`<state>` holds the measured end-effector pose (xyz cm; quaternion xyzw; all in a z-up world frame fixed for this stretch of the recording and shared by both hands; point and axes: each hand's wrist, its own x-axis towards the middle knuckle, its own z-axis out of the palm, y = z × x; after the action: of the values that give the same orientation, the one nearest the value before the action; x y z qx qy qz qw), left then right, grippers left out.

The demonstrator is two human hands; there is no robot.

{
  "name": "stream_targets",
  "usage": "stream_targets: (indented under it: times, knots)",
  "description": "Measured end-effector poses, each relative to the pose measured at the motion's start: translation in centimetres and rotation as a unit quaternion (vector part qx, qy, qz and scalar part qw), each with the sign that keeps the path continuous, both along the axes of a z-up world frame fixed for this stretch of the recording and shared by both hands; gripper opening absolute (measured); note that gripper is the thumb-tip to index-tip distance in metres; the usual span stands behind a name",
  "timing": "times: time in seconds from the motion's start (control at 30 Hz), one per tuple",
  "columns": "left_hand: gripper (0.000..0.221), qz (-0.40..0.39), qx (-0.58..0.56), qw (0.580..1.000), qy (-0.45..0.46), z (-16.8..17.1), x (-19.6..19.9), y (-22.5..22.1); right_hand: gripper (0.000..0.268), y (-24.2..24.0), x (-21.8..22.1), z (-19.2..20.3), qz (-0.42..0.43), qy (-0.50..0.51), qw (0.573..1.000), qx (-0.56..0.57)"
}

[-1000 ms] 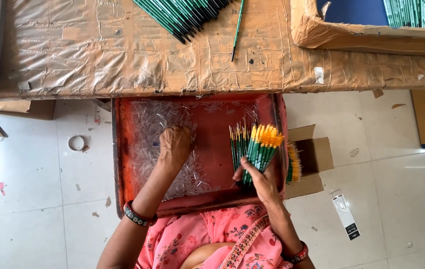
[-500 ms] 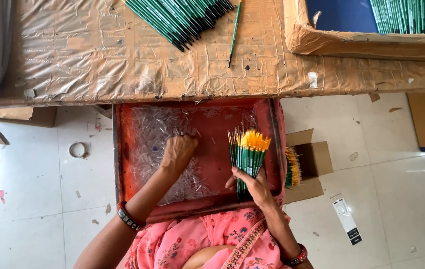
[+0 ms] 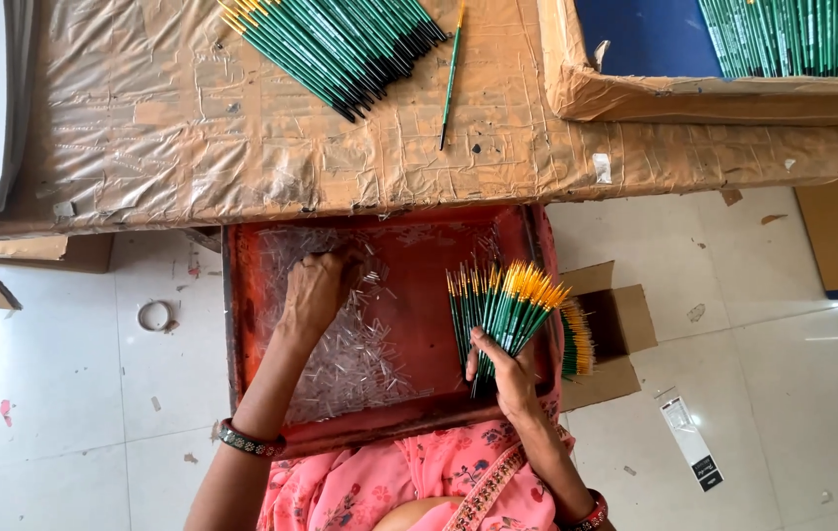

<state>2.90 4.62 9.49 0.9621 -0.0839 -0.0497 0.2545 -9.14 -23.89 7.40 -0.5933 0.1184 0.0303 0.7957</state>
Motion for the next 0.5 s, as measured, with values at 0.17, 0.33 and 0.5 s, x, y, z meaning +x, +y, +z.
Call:
stream_targets:
  times: [0.17, 0.33, 0.5]
  knots:
    - [0.028, 0.025, 0.187, 0.980, -0.066, -9.8, 2.2, 0.0, 0.017, 0.0, -0.4, -1.9, 0.025, -0.017, 0.997, -0.067]
    - [0.041, 0.045, 0.218, 0.973, 0.063, -5.7, 3.6, -3.6, 0.017, 0.4, 0.2, -0.9, -0.014, -0.028, 0.995, -0.100]
    - [0.063, 0.015, 0.273, 0.957, 0.096, -6.5, 6.9, -4.5, 0.021, 0.3, 0.1, -1.7, -0.002, -0.007, 0.994, -0.112]
